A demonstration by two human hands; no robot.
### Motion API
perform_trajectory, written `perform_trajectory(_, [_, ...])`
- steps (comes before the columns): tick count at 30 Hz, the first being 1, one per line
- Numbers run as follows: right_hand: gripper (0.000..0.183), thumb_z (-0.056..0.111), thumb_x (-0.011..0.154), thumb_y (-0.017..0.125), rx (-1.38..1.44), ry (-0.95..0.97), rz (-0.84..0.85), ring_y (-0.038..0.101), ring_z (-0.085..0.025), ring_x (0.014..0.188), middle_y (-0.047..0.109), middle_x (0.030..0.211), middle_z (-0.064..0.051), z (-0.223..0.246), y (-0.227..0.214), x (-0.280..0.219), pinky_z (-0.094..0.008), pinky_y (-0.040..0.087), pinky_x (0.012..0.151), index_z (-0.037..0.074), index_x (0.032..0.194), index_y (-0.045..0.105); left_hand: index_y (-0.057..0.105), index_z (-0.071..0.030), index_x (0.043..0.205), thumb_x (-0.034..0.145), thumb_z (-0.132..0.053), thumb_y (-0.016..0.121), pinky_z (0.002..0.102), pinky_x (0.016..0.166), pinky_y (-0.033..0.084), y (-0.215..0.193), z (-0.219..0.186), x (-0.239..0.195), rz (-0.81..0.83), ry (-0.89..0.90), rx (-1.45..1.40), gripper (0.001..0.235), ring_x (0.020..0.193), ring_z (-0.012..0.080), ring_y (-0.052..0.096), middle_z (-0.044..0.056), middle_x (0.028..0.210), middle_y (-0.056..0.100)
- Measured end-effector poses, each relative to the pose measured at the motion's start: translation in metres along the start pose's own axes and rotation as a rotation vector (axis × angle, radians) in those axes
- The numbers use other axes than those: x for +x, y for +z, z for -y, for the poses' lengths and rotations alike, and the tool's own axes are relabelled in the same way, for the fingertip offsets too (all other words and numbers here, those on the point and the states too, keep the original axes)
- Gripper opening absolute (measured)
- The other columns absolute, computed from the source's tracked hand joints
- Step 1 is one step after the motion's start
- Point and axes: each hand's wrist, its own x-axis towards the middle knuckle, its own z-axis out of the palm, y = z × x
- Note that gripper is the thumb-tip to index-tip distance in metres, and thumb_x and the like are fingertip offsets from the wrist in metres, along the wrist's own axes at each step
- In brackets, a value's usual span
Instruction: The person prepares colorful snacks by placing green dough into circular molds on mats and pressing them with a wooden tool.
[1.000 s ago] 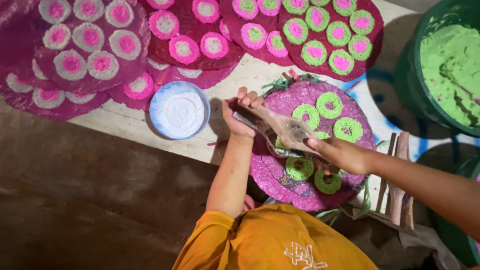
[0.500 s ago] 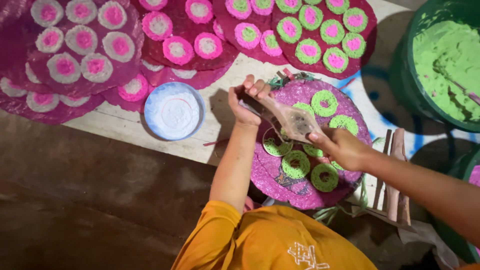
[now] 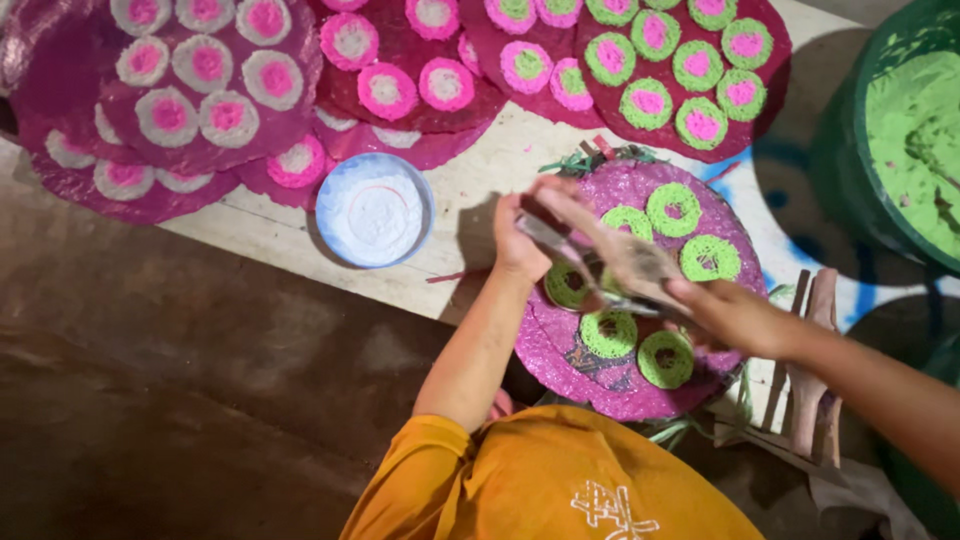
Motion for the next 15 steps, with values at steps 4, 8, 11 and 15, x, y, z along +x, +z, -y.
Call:
perform_trajectory(4, [0.078,0.066,0.096,0.037,0.248,-0.29,-0.105,0.062,-0.021,0.058,0.069,0.065,-0.011,-0.066,-0.021,-0.01,-0.038,0.054,0.059,-0.003,0.087,0.072,0.059,-0.006,0.144,0.099,-0.042,0.047,0.051,0.12,0.044,0.002,-0.01,-0.007,0.019,-0.032,1.11,0.059,0.132,0.0313,0.061,0.017,0.14,0.066])
perform_trajectory(8, [0.078,0.068,0.109,0.027,0.612,-0.538,-0.05,0.046,-0.015,0.062,0.062,0.075,-0.008,-0.101,-0.007,-0.024,-0.032,0.039,0.054,0.0,0.107,0.066,0.013,-0.01,0.159,0.07,-0.026,0.088,0.06,0.119,0.018,0.018,-0.016,-0.055,0.325,-0.001,1.844,0.117,0.146,0.0441,0.025,0.025,0.156,0.031])
perform_trajectory(11, [0.08,0.071,0.102,0.036,0.704,-0.785,-0.319,0.056,-0.02,0.108,0.054,0.128,-0.007,-0.097,0.011,-0.029,-0.037,0.047,0.087,0.006,0.148,0.03,0.006,-0.017,0.161,0.065,-0.022,0.092,0.057,0.121,0.02,0.031,-0.014,-0.073,0.336,-0.191,1.997,0.129,0.15,0.0404,0.024,0.021,0.16,0.027])
perform_trajectory(15, [0.094,0.082,0.094,0.028,0.878,-0.593,-0.19,0.06,-0.027,0.083,0.064,0.095,-0.017,-0.091,0.022,-0.048,-0.041,0.047,0.074,-0.001,0.134,0.05,0.005,-0.013,0.165,0.07,-0.022,0.09,0.059,0.129,0.015,0.032,-0.02,-0.065,0.345,-0.175,1.852,0.128,0.151,0.0335,0.032,0.017,0.154,0.041])
